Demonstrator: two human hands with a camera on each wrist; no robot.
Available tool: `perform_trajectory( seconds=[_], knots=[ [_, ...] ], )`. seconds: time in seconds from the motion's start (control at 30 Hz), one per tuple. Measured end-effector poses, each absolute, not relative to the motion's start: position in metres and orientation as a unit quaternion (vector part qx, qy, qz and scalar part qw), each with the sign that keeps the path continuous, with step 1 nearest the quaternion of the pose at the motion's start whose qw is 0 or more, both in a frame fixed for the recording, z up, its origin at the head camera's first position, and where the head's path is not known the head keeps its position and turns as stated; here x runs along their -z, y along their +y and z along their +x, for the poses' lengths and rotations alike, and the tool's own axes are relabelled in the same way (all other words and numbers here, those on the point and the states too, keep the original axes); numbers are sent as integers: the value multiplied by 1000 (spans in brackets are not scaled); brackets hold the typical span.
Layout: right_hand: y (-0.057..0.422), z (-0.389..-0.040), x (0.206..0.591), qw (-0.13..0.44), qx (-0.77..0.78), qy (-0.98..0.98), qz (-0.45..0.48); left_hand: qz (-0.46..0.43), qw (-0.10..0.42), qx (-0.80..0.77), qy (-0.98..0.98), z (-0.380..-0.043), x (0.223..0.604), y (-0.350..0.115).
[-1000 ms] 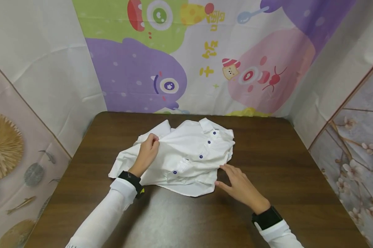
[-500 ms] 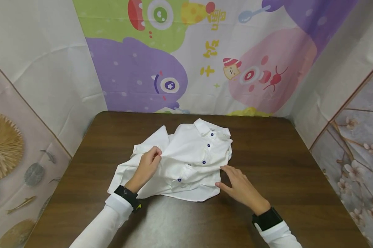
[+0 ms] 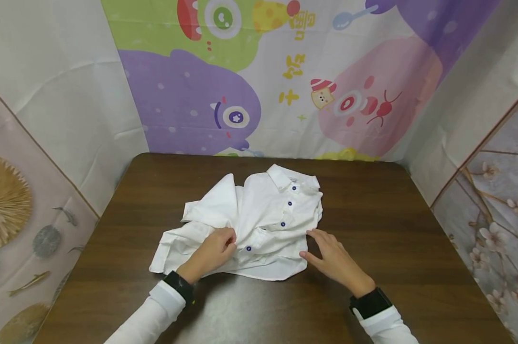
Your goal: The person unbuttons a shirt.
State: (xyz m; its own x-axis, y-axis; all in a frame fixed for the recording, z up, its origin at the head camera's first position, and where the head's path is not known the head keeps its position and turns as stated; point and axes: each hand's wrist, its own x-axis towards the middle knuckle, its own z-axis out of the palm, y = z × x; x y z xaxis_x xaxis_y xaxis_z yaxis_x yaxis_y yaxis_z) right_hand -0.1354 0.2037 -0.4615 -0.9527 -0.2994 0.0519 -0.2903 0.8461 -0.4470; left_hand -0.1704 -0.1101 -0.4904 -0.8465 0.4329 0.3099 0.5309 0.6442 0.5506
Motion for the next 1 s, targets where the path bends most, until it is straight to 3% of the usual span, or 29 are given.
perform_trajectory(
  seconds=[0.33, 0.63, 1.0],
  knots=[
    [204, -144, 461, 27, 236, 961, -143, -302, 89, 233, -920, -165, 504, -104],
    [205, -160, 452, 34, 243, 960, -133, -339, 158, 212, -903, -162, 511, -102],
    [208, -195, 433, 24, 237, 964, -116, -313, 103, 118, -937, -160, 509, -94]
  ],
)
